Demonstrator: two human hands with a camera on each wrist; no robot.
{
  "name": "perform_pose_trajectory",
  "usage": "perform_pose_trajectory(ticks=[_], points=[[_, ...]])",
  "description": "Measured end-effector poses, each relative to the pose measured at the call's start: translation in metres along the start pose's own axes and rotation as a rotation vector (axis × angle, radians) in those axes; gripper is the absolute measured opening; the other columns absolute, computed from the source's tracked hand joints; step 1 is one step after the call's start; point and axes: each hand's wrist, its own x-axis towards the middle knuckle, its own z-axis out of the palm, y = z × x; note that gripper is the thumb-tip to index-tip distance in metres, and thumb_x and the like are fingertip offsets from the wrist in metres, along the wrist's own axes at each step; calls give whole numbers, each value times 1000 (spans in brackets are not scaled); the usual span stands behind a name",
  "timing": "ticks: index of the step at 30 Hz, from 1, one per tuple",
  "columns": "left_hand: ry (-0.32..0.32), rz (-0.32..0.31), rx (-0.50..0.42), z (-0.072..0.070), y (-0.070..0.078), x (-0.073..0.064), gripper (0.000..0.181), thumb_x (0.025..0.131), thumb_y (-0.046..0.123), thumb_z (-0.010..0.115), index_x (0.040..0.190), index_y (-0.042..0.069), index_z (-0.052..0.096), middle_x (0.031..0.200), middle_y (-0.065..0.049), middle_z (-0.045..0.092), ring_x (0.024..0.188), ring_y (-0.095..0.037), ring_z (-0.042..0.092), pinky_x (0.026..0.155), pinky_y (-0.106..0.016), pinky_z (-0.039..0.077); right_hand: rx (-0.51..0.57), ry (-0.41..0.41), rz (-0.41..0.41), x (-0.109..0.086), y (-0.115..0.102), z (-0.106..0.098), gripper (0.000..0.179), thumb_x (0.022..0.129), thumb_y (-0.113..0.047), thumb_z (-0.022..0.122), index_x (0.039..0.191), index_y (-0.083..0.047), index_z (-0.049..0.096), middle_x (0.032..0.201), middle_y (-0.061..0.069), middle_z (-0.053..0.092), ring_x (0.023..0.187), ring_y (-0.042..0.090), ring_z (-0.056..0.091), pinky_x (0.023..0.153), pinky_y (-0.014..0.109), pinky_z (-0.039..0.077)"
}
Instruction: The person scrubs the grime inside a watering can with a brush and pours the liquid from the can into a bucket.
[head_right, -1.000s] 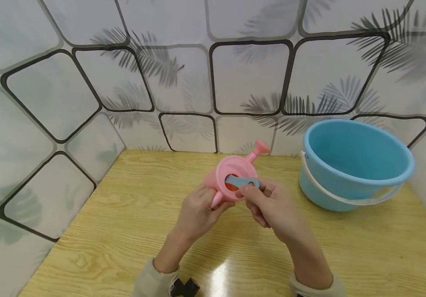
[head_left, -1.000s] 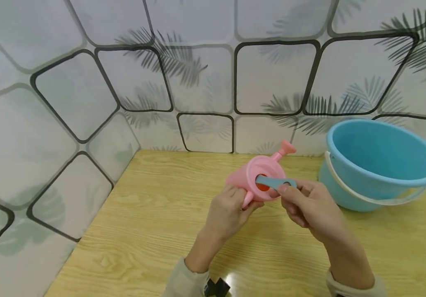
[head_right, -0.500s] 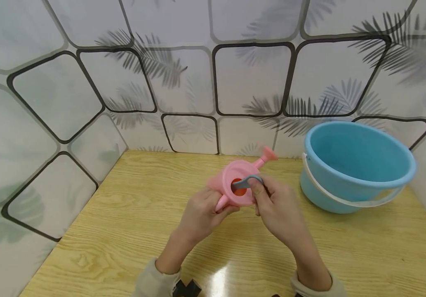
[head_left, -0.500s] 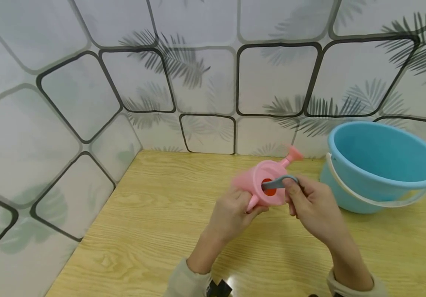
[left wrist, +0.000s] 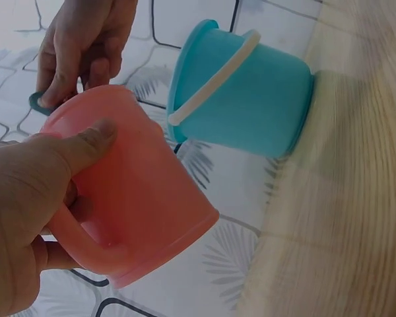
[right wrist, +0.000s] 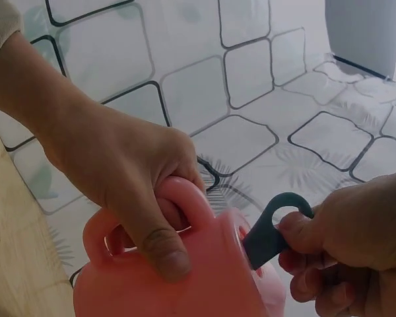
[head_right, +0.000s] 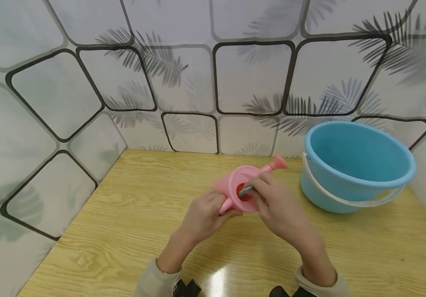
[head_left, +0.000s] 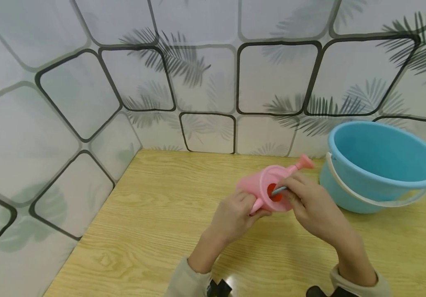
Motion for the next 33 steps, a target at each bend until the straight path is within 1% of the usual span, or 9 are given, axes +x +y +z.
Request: perform_pose_trajectory(ticks=[2, 6, 11, 14, 19, 23, 25, 30, 33], points=[[-2, -11, -1, -1, -2, -1, 40, 73, 34, 88, 73, 12, 54, 64, 5, 51, 62, -7, 47, 59, -10, 40, 13, -17, -18, 0, 1, 0, 26, 84, 13, 67, 93, -12, 65, 91, -5, 62, 81, 7, 57, 70, 25, 50], [10, -8, 1, -2, -7, -1, 42, 71, 35, 89, 71, 12, 53, 63, 4, 49, 61, -8, 45, 59, -10, 40, 114, -19, 11, 1, -1, 0, 24, 88, 14, 63, 94, -9, 65, 85, -5, 61, 72, 6, 52, 65, 22, 48], [16, -1, 19, -4, -9, -1, 42, 72, 36, 87, 72, 12, 53, 65, 4, 50, 62, -10, 48, 59, -13, 43, 209, 93, 90, -1, -7, -4, 20, 91, 12, 60, 95, -6, 67, 71, -8, 53, 55, 4, 43, 53, 19, 39], [13, -2, 22, -5, -10, -1, 42, 73, 36, 87, 71, 12, 52, 65, 4, 50, 63, -11, 48, 59, -14, 42, 198, 144, 87, -1, -10, -2, 21, 89, 14, 61, 94, -6, 67, 70, -7, 52, 56, 5, 42, 53, 19, 37], [14, 9, 19, -4, -10, -2, 45, 73, 36, 87, 71, 11, 49, 65, 4, 47, 61, -10, 45, 56, -14, 38, 159, 79, 31, 4, -7, 11, 21, 88, 13, 64, 91, -7, 64, 82, -3, 61, 71, 7, 51, 65, 17, 44], [16, 3, 24, -4, -12, -2, 45, 73, 36, 86, 71, 11, 49, 65, 3, 49, 62, -11, 47, 57, -14, 40, 154, 110, 47, 3, -10, 7, 23, 87, 15, 63, 90, -7, 66, 73, -6, 53, 63, 4, 45, 59, 17, 40], [16, -3, 28, -4, -13, -2, 44, 73, 36, 86, 71, 12, 49, 65, 3, 49, 63, -11, 48, 57, -14, 41, 159, 130, 47, 2, -10, 4, 25, 86, 17, 63, 92, -6, 67, 73, -7, 53, 61, 4, 43, 58, 18, 38], [19, 6, 27, -5, -12, -1, 45, 72, 36, 86, 71, 12, 49, 65, 3, 49, 62, -11, 47, 57, -15, 40, 165, 103, 24, 6, -5, 10, 22, 86, 15, 64, 89, -7, 65, 77, -5, 55, 67, 5, 46, 61, 18, 39], [12, 8, 26, -5, -12, -1, 44, 72, 36, 86, 71, 12, 50, 65, 4, 49, 63, -11, 48, 58, -15, 40, 167, 115, 30, 5, -5, 10, 23, 86, 15, 64, 89, -8, 64, 73, -6, 50, 63, 4, 43, 58, 18, 38]])
